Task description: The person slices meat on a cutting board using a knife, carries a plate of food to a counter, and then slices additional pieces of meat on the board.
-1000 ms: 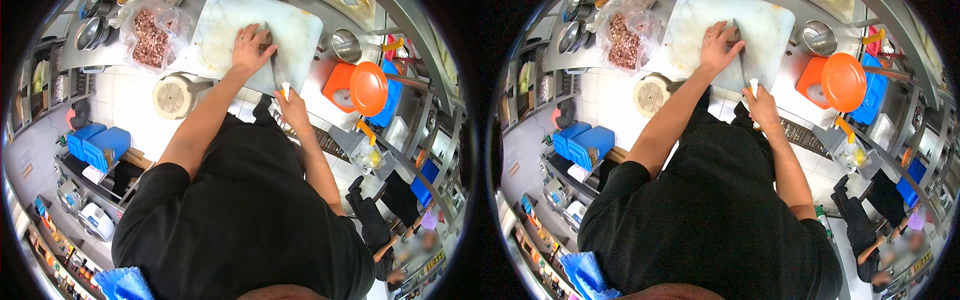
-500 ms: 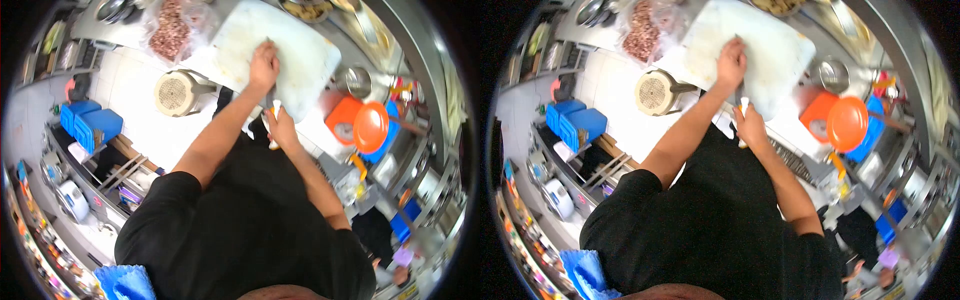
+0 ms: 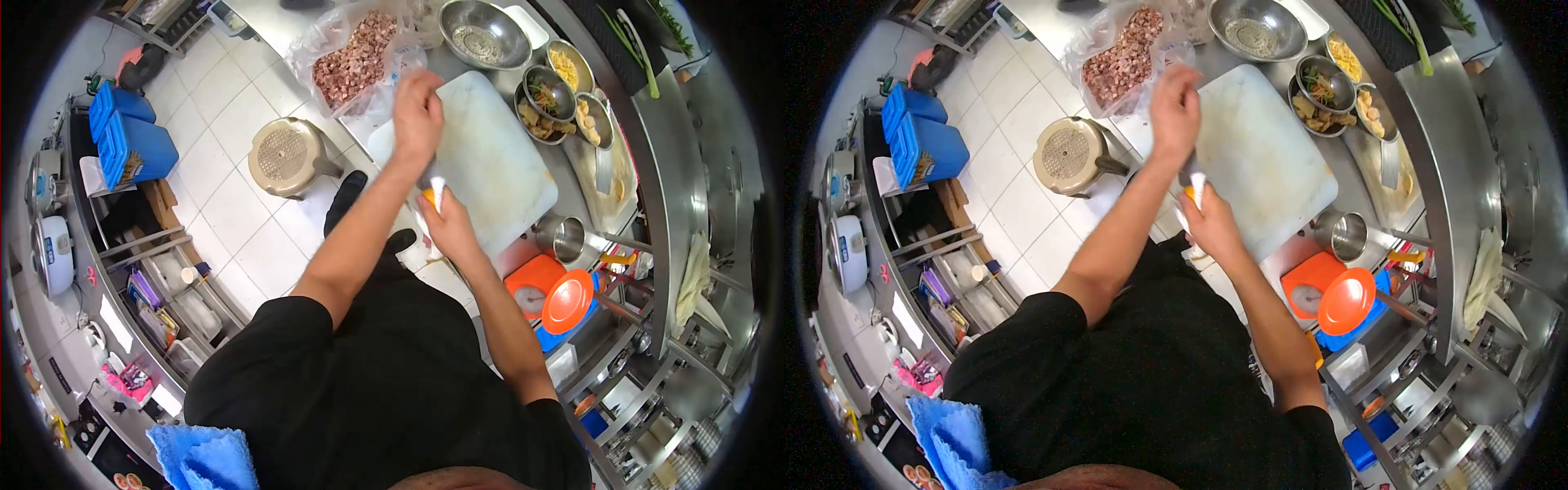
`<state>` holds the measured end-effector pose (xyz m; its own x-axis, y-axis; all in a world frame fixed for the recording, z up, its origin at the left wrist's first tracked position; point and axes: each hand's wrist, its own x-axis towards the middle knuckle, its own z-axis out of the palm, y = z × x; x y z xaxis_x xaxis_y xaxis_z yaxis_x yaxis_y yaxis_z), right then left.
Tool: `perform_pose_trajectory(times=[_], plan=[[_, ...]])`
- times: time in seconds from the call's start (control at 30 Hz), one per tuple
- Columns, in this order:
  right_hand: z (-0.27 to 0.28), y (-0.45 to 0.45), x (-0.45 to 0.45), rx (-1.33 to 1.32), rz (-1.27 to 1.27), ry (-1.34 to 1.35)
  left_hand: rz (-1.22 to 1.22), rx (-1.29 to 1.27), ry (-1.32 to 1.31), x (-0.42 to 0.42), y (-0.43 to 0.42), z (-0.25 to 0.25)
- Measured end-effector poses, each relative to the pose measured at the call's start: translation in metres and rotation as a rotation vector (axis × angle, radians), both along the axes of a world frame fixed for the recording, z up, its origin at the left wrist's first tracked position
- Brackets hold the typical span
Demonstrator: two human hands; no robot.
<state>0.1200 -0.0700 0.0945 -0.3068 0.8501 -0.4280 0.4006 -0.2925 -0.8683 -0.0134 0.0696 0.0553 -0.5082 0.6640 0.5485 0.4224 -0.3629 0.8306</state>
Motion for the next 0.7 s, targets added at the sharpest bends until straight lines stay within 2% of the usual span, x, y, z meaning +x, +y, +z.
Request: perform_pose_trajectory(times=[0.1, 0.2, 0.23, 0.33, 0.43, 0.53, 0.67, 0.7], plan=[[0.037, 0.038, -0.030, 0.141, 0.121, -0.043, 0.139, 0.180, 0.157, -0.058, 0.026, 0.057], [0.061, 0.056, -0.042, 0.124, 0.150, -0.065, 0.128, 0.208, 0.161, -0.101, 0.055, 0.075], [0.060, 0.058, -0.041, 0.111, 0.122, -0.076, 0.079, 0.173, 0.132, -0.113, 0.067, 0.061], [0.037, 0.048, -0.014, 0.079, 0.045, -0.157, -0.029, -0.198, 0.486, -0.148, 0.106, -0.035], [0.008, 0.025, 0.031, 0.103, -0.085, -0.230, 0.007, -0.503, 0.931, -0.146, 0.078, -0.067], [-0.006, -0.009, 0.069, 0.108, -0.271, -0.350, -0.081, -0.639, 0.892, -0.152, 0.074, -0.057], [-0.008, -0.039, 0.096, 0.107, -0.420, -0.547, -0.030, -0.383, 0.674, -0.160, 0.062, -0.038], [-0.025, -0.045, 0.107, 0.170, -0.396, -0.601, -0.025, -0.370, 0.649, -0.162, 0.056, -0.030]])
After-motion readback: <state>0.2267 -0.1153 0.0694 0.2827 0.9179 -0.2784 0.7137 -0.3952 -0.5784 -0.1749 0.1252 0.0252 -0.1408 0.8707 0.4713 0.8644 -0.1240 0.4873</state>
